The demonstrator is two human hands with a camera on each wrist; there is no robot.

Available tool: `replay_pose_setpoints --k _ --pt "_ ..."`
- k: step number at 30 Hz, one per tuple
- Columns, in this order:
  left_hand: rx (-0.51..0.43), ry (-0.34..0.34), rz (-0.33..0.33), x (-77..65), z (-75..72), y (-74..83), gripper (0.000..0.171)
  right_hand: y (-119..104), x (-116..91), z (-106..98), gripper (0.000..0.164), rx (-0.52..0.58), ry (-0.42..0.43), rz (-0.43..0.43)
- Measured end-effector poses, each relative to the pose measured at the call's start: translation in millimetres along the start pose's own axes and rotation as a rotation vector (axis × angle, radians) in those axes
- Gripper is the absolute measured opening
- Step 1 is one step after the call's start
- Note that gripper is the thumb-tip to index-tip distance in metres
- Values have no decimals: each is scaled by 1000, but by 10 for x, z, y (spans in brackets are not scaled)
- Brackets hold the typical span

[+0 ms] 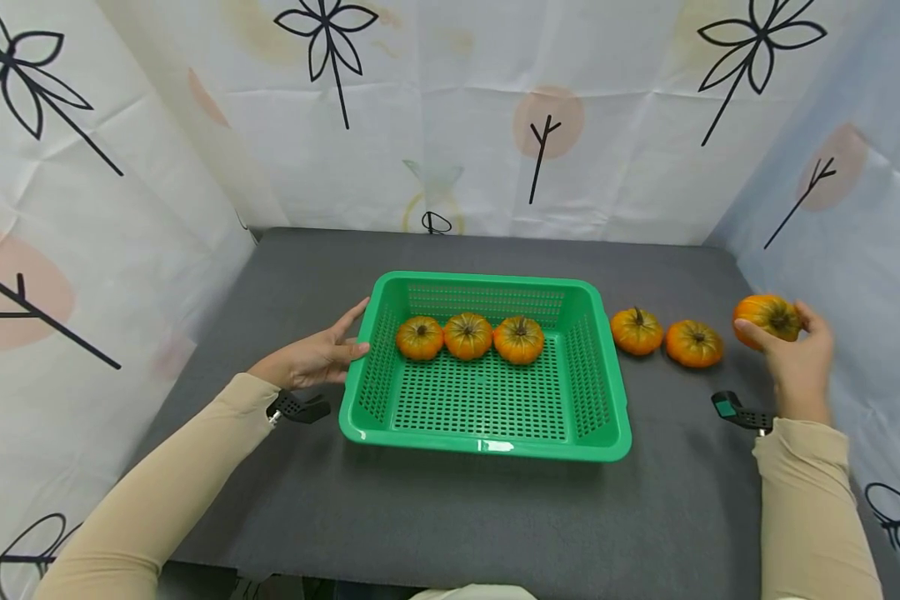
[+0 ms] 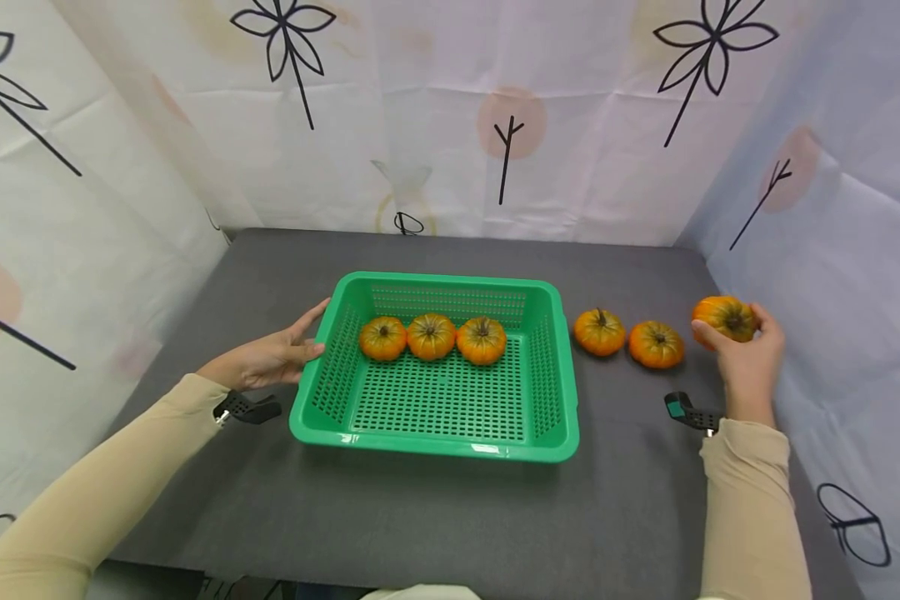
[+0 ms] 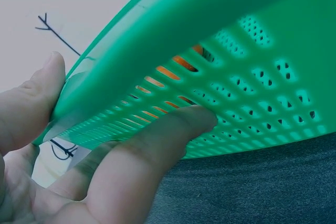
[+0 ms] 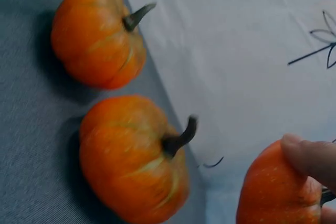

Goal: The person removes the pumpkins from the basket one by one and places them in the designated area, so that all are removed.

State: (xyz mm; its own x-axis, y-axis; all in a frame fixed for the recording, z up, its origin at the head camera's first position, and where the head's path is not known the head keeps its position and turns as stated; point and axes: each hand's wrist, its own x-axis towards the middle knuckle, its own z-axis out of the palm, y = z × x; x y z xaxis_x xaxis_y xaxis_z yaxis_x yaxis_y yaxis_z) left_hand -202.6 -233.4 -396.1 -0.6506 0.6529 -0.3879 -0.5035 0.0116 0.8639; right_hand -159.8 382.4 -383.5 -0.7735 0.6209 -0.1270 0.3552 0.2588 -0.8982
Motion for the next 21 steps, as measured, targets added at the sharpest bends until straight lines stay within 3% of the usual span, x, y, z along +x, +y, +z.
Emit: replay_pose_setpoints --k 4,8,16,21 --pt "13 5 -3 -1 5 1 87 118 76 25 87 66 52 23" --pt "24 11 -5 0 5 -2 87 231 137 29 87 18 58 30" --pt "19 16 -9 2 7 -3 88 411 229 37 88 -68 -5 98" --pt "15 17 -11 5 4 2 88 473 242 39 88 -134 -71 79"
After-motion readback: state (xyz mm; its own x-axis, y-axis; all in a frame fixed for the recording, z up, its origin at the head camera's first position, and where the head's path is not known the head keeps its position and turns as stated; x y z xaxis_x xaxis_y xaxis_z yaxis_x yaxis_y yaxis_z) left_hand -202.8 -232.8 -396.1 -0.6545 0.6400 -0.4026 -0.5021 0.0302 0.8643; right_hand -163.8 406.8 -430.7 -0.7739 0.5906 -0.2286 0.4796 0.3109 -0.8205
